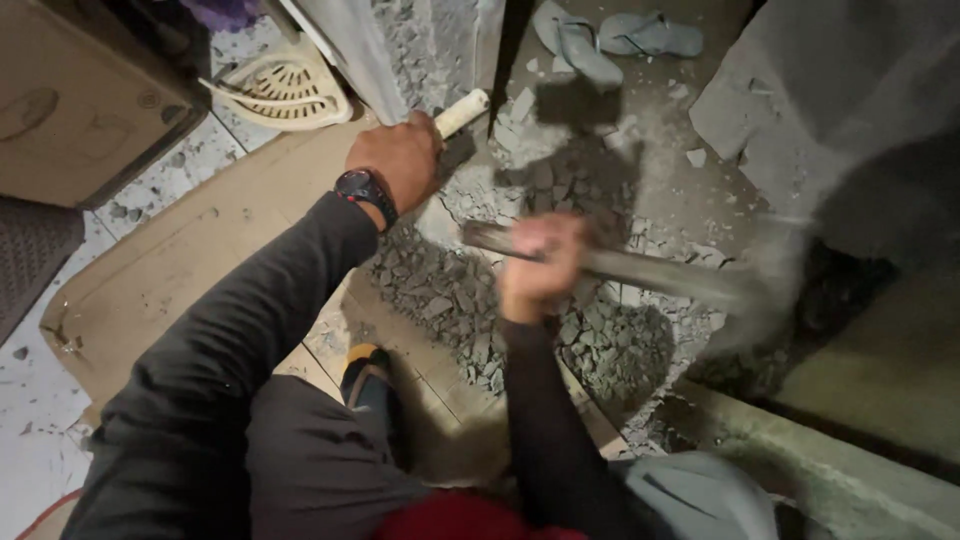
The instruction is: The person breaks up concrete debris on the floor using a hammer and a chisel.
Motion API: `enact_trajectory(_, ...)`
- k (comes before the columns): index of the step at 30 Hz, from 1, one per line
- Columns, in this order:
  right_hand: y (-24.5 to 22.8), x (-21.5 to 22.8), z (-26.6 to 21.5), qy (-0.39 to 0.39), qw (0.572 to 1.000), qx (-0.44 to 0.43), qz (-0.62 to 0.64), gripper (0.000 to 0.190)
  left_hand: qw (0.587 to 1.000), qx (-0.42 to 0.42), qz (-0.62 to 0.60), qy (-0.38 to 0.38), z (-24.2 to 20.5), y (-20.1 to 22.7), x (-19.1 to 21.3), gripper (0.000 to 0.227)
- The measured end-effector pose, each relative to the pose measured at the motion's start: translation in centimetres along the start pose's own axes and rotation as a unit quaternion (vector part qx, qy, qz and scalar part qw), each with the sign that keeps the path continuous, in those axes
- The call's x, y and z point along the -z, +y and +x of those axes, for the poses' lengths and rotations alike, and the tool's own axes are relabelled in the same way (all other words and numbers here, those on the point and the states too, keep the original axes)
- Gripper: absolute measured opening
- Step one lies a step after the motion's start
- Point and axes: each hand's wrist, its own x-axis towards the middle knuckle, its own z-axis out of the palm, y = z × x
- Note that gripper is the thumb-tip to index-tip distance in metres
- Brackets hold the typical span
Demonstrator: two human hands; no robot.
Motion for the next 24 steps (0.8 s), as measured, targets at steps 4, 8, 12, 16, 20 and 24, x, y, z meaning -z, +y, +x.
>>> enact_trajectory(4, 4.6, 2.1, -2.8, 0.041, 0.912, -0.348, -0.214, 0.018, 0.999, 0.007, -0.029, -0.025, -0.6, 0.8, 1.5, 0.027)
enact_trajectory(8, 3.9, 4.3, -1.6, 0.075, 0.829, -0.522, -0.189, 0.022, 0.997, -0.035, -0.006, 0.066, -1.0, -0.1, -1.8, 0.022)
enact_trajectory(12, 4.1, 6.5, -2.3, 0.119, 0.816, -0.512, -0.24, 0.02, 0.99, -0.058, -0.019, 0.126, -0.8, -1.7, -7.0, 0.032)
enact_trajectory(16, 2.7, 6.0, -1.4, 0.113, 0.806, -0.525, -0.249, 0.018, 0.992, -0.106, 0.053, 0.036, -0.6, -6.3, -6.6, 0.024)
enact_trajectory(20, 1.9, 5.5, -0.4, 0.114, 0.808, -0.515, -0.263, 0.02, 0.976, -0.017, 0.174, -0.128, 0.3, -16.4, -17.2, 0.037)
enact_trajectory(24, 2.2, 6.1, -0.4, 0.109, 0.817, -0.481, -0.298, 0.024, 0.993, 0.021, 0.041, -0.105, -0.3, -11.7, -12.9, 0.043)
